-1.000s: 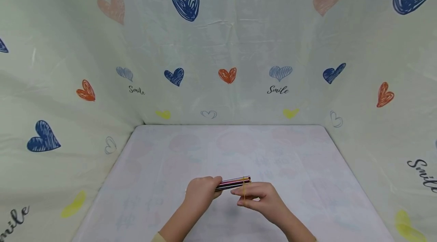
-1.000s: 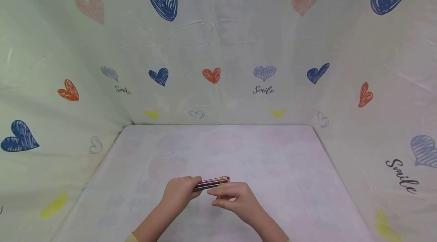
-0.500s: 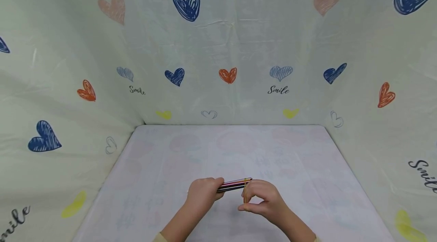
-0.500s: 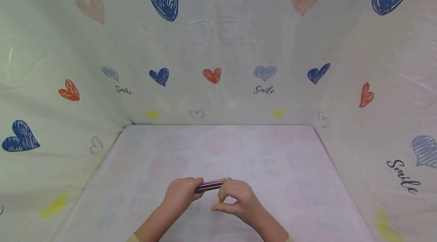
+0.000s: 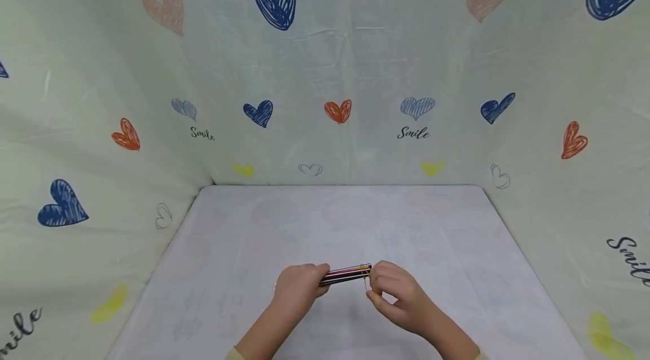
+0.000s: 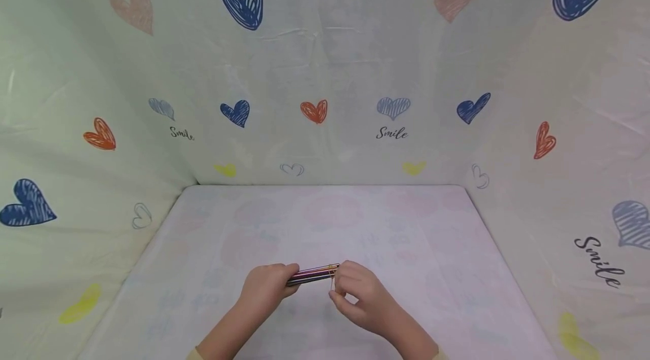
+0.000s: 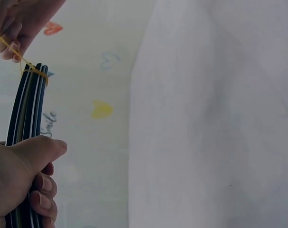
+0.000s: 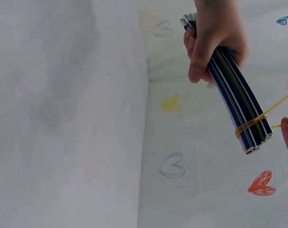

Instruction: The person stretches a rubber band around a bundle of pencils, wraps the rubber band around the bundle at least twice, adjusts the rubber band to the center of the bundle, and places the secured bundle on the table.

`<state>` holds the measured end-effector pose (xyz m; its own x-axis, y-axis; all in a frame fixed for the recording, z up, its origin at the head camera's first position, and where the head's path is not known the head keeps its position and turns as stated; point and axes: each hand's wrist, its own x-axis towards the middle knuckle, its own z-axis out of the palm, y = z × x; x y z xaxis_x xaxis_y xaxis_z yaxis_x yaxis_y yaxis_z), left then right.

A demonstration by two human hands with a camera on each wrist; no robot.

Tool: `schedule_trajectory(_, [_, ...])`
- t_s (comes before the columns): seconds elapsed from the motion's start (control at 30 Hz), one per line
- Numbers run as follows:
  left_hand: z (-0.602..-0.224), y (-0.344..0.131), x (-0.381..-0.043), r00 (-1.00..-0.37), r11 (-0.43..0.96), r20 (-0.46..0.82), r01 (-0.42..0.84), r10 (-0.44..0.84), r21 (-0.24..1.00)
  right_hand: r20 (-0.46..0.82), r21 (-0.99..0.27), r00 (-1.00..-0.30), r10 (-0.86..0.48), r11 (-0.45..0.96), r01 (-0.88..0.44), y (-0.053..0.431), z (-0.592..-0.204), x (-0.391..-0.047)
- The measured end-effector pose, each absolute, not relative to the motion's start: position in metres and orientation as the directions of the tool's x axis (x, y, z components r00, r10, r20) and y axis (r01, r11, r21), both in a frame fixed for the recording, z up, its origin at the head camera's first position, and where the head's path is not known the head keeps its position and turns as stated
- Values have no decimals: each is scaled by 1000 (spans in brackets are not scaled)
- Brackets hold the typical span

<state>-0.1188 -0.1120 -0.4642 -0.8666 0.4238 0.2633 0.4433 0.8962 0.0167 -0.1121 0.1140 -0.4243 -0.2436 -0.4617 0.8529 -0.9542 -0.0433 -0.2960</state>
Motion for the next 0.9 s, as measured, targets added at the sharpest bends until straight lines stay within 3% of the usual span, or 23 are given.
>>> schedule_trajectory(0.2, [-463,-111,-119,-869,899,258,438,421,8,813,-353,-269,-516,-70,-933,111,-418,-106])
schedule_trajectory(0.33, [-462,-107,-119,-872,899,244,439,424,7,812,-339,-241,-531,-92,-936,106,-423,-107])
schedule_trajectory(0.7, [-466,-103,-114,-869,887,198,462,453,-1,850,-67,-88,-520,58,-996,107,-444,-120])
schedule_trajectory(0.9, [-470,-100,-112,-861,879,203,477,467,0,880,-112,-127,-457,60,-992,103,-442,-120])
